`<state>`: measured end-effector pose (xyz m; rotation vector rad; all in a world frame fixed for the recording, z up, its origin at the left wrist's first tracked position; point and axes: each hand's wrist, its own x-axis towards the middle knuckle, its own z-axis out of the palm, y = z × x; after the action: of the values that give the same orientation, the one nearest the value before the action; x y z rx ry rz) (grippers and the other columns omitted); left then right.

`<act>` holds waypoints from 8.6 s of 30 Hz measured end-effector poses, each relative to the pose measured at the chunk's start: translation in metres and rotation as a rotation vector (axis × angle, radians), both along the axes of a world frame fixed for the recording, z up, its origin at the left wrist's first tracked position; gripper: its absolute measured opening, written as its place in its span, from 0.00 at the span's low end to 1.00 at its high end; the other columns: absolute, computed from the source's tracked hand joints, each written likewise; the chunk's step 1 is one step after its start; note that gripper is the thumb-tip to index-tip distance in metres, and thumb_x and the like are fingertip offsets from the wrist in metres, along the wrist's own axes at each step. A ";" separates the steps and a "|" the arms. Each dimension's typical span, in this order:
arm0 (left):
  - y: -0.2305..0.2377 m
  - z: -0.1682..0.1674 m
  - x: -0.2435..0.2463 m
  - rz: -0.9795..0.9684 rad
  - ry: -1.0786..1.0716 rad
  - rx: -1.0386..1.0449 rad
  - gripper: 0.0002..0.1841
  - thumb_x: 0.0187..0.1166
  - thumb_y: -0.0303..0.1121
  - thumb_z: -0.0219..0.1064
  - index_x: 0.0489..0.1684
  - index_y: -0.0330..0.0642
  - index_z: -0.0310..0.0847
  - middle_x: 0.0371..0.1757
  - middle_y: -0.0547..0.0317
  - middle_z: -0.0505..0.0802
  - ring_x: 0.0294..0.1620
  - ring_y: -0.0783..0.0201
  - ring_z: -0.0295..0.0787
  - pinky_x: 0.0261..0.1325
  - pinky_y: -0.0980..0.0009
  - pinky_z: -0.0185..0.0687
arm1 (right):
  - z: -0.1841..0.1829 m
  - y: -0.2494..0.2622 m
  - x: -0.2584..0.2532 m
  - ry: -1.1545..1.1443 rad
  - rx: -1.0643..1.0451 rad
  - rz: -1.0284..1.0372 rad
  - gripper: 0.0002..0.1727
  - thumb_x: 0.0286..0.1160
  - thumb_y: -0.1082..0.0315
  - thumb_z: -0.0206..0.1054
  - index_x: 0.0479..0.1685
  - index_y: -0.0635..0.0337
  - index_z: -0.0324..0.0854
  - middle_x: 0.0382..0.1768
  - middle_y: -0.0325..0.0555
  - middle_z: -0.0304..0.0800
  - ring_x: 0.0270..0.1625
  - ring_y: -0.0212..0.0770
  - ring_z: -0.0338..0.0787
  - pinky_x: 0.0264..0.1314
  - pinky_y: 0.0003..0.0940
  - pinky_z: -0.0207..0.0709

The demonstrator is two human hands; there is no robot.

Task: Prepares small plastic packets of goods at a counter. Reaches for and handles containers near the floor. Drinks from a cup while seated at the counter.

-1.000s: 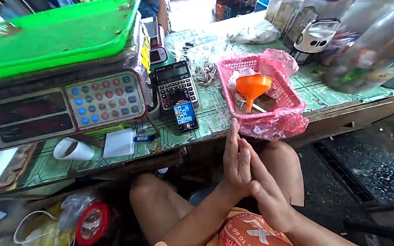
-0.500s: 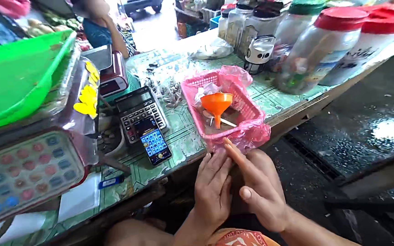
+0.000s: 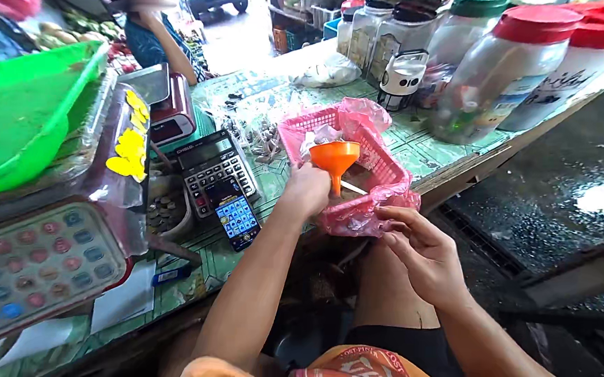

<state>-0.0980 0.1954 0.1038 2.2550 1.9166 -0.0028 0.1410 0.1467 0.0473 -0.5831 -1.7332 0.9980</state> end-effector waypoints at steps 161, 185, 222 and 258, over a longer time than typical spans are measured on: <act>-0.247 -0.128 -0.007 0.484 -1.126 0.542 0.13 0.80 0.37 0.71 0.26 0.39 0.86 0.27 0.65 0.87 0.30 0.77 0.83 0.37 0.81 0.81 | -0.059 -0.050 -0.096 -0.377 -0.237 0.724 0.10 0.78 0.62 0.72 0.50 0.56 0.91 0.57 0.39 0.92 0.69 0.34 0.85 0.76 0.34 0.79; -0.242 -0.125 -0.027 0.373 -1.646 0.384 0.05 0.76 0.25 0.73 0.44 0.35 0.90 0.44 0.56 0.93 0.41 0.67 0.90 0.47 0.70 0.90 | -0.060 -0.047 -0.105 -0.227 -0.468 0.792 0.07 0.82 0.66 0.68 0.42 0.61 0.86 0.35 0.37 0.89 0.36 0.27 0.86 0.41 0.24 0.82; -0.244 -0.123 -0.020 0.395 -1.146 0.270 0.05 0.78 0.28 0.71 0.40 0.39 0.93 0.41 0.61 0.93 0.48 0.71 0.89 0.56 0.75 0.86 | -0.064 -0.036 -0.091 -0.534 -0.196 0.698 0.08 0.78 0.63 0.70 0.38 0.56 0.91 0.38 0.36 0.89 0.44 0.25 0.86 0.50 0.21 0.80; -0.232 -0.108 -0.038 0.418 -1.165 0.243 0.12 0.80 0.36 0.72 0.27 0.40 0.88 0.29 0.65 0.88 0.31 0.75 0.83 0.38 0.78 0.81 | -0.060 -0.032 -0.104 -0.293 -0.274 0.715 0.12 0.80 0.61 0.71 0.33 0.59 0.92 0.34 0.35 0.88 0.41 0.25 0.85 0.46 0.21 0.79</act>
<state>-0.1363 -0.0362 -0.0040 1.2963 1.6141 1.3109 0.0372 0.1149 -0.0122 -0.2767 -2.1402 1.7364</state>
